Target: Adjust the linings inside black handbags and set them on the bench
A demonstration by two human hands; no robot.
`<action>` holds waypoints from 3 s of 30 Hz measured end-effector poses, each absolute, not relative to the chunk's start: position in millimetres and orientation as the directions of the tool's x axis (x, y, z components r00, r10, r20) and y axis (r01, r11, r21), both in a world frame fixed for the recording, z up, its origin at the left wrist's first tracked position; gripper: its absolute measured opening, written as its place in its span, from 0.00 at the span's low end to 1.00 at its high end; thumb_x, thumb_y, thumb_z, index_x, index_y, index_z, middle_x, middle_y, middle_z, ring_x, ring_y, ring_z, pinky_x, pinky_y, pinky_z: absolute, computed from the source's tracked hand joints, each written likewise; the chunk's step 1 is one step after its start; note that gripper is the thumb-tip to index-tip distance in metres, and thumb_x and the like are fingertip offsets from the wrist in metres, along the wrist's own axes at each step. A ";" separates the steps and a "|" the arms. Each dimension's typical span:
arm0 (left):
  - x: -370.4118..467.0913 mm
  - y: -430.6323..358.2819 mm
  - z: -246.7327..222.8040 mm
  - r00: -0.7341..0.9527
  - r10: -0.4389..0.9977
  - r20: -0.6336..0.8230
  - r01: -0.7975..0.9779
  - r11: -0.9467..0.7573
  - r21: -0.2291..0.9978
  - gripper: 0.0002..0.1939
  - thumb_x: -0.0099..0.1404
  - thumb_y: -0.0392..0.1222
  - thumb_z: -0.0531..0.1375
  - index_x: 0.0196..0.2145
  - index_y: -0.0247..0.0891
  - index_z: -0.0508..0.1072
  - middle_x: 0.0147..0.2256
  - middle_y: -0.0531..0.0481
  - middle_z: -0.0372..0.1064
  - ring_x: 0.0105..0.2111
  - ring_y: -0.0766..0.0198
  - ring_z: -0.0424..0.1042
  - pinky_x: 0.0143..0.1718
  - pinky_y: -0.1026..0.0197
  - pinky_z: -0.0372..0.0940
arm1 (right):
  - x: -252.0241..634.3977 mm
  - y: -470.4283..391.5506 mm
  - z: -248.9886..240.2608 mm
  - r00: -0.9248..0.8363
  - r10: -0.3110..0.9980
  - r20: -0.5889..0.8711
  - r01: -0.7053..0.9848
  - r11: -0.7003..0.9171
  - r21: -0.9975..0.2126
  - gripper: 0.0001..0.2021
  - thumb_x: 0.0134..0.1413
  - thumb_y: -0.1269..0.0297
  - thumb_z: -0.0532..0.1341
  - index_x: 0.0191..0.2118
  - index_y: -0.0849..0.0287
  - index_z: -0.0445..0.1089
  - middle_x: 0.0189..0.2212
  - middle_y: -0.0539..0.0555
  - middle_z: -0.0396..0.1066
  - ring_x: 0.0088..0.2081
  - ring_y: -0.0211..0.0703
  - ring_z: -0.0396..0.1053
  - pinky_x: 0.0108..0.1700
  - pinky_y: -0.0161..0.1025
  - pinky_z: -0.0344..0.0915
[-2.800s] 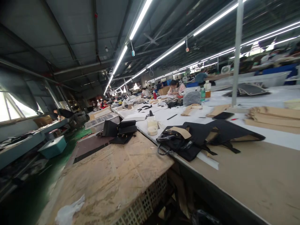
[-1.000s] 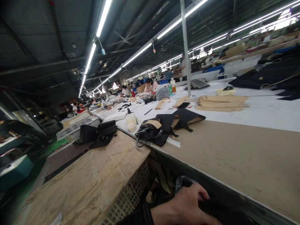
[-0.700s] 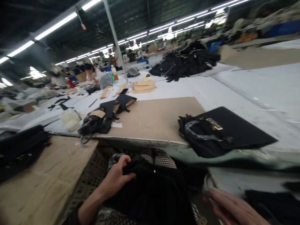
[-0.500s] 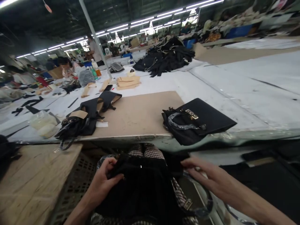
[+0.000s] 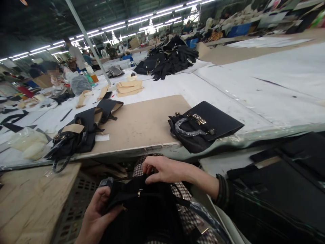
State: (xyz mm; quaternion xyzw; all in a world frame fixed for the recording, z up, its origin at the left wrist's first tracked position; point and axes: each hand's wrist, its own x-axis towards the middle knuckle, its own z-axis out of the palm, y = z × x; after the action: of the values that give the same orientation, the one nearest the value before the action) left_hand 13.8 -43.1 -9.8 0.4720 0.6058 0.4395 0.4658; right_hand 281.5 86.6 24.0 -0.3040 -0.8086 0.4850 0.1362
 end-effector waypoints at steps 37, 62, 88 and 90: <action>-43.7 -43.6 44.5 -0.051 0.930 -0.364 0.369 0.356 0.859 0.13 0.57 0.46 0.67 0.38 0.36 0.80 0.29 0.51 0.73 0.29 0.63 0.70 0.30 0.66 0.64 | 231.7 49.2 -2.2 -0.651 0.759 -0.035 0.221 0.145 -0.964 0.08 0.55 0.63 0.66 0.27 0.57 0.72 0.40 0.50 0.78 0.42 0.45 0.74 0.47 0.39 0.66; -38.9 -48.4 46.7 0.128 0.947 -0.296 0.614 0.159 0.773 0.12 0.67 0.48 0.60 0.35 0.40 0.79 0.33 0.52 0.67 0.36 0.63 0.67 0.37 0.64 0.59 | 236.8 42.8 10.3 -0.637 0.766 -0.082 0.381 0.220 -0.898 0.08 0.54 0.68 0.63 0.25 0.58 0.68 0.36 0.48 0.79 0.38 0.42 0.75 0.41 0.36 0.64; -0.4 -1.3 56.1 0.368 0.873 -0.321 0.771 -0.093 0.630 0.10 0.65 0.42 0.59 0.28 0.36 0.75 0.26 0.55 0.69 0.28 0.68 0.65 0.29 0.67 0.55 | 231.0 31.3 -3.4 -0.554 0.832 0.022 0.298 0.223 -0.928 0.08 0.50 0.74 0.64 0.24 0.58 0.67 0.33 0.48 0.76 0.37 0.40 0.73 0.41 0.36 0.64; -1.5 -4.3 58.6 0.361 0.879 -0.312 0.792 -0.112 0.600 0.10 0.64 0.42 0.59 0.27 0.36 0.73 0.25 0.55 0.68 0.27 0.68 0.64 0.28 0.66 0.53 | 231.1 29.0 -0.2 -0.548 0.833 0.083 0.284 0.278 -0.918 0.09 0.49 0.74 0.66 0.24 0.58 0.67 0.37 0.49 0.75 0.41 0.40 0.72 0.45 0.37 0.63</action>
State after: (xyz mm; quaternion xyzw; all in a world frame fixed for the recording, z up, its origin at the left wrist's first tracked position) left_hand -1.5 -4.3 58.6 0.7433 0.5619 0.0608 0.3579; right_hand 231.1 29.0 -0.2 -0.3752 -0.7441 0.4693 0.2922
